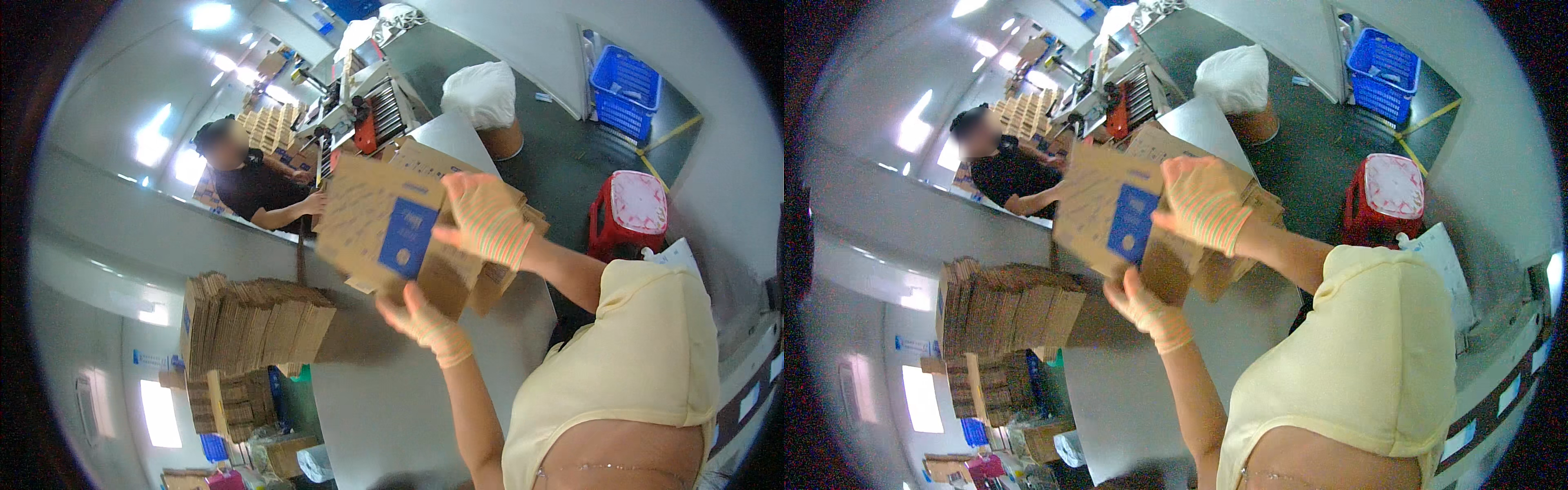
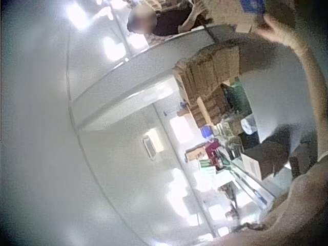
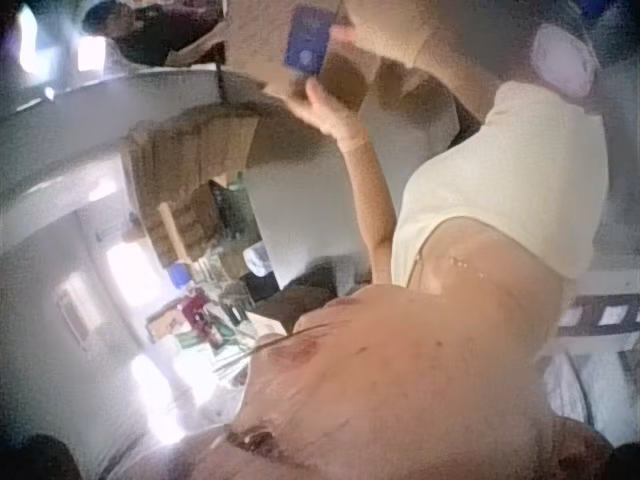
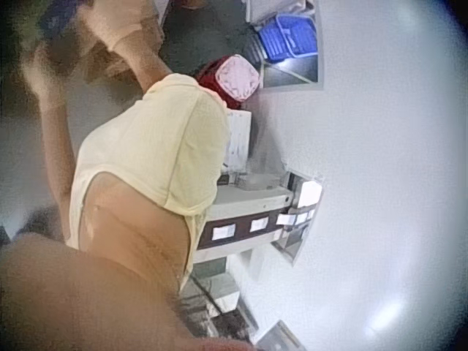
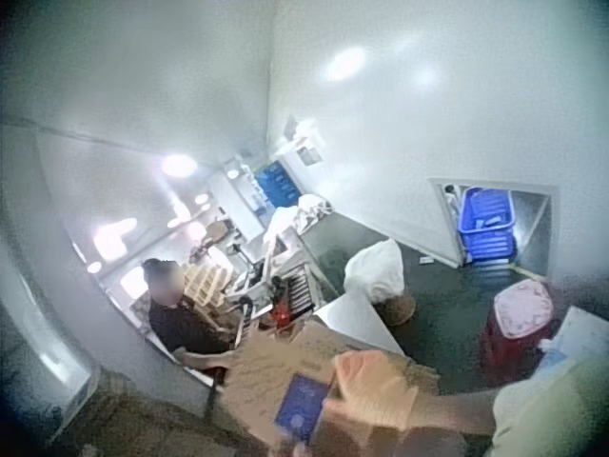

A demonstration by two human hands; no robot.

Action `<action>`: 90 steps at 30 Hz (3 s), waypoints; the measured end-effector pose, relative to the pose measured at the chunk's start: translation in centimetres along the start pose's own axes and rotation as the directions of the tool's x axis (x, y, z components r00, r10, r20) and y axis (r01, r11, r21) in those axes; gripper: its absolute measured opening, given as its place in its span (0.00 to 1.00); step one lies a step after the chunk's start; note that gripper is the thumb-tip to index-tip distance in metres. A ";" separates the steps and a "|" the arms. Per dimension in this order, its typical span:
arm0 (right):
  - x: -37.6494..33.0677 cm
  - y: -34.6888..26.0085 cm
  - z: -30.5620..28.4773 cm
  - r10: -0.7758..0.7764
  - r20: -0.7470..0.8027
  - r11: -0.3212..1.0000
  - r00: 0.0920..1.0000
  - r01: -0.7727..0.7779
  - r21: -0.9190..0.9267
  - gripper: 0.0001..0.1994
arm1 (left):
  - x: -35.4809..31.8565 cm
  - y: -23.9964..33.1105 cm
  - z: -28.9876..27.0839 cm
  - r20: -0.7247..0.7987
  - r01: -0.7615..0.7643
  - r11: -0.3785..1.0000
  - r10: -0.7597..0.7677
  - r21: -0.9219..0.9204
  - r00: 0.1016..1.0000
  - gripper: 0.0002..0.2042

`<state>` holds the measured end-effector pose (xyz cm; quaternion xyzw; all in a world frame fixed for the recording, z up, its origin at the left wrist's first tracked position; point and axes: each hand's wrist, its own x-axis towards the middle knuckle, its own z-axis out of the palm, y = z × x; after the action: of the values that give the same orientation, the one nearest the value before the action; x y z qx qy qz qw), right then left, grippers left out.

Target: The person repeatedly picks up small blue-and-white packets from a dispenser and places them into open cardboard boxes on a table. They then close the boxes and move them aside, continuing the cycle with new boxes.

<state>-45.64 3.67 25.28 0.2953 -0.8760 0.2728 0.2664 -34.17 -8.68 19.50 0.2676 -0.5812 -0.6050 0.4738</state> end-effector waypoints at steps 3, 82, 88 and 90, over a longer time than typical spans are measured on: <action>-1.2 -3.2 0.1 -0.178 0.010 0.970 0.984 0.174 0.167 0.33 | -1.4 2.5 -3.4 -0.239 0.007 0.997 -0.024 -0.072 0.971 0.17; -33.3 -9.7 10.4 -0.602 0.117 -0.438 -0.790 0.449 0.779 0.07 | -35.8 -10.8 -26.4 -0.831 0.267 0.880 -0.464 -0.393 0.306 0.17; -33.1 -10.5 9.3 -0.637 0.126 -0.399 -0.761 0.465 0.791 0.05 | -33.0 -12.2 -24.4 -0.871 0.857 0.216 0.280 0.468 0.404 0.30; -32.9 -10.3 9.9 -0.625 0.140 -0.400 -0.768 0.469 0.787 0.05 | -31.4 -10.1 -23.3 -0.827 0.829 0.078 0.167 0.554 0.537 0.35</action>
<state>-19.37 2.63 0.87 0.9691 -0.1347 -0.1832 -0.0951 -3.65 7.32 -1.55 0.8579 -0.4744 -0.0306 0.1947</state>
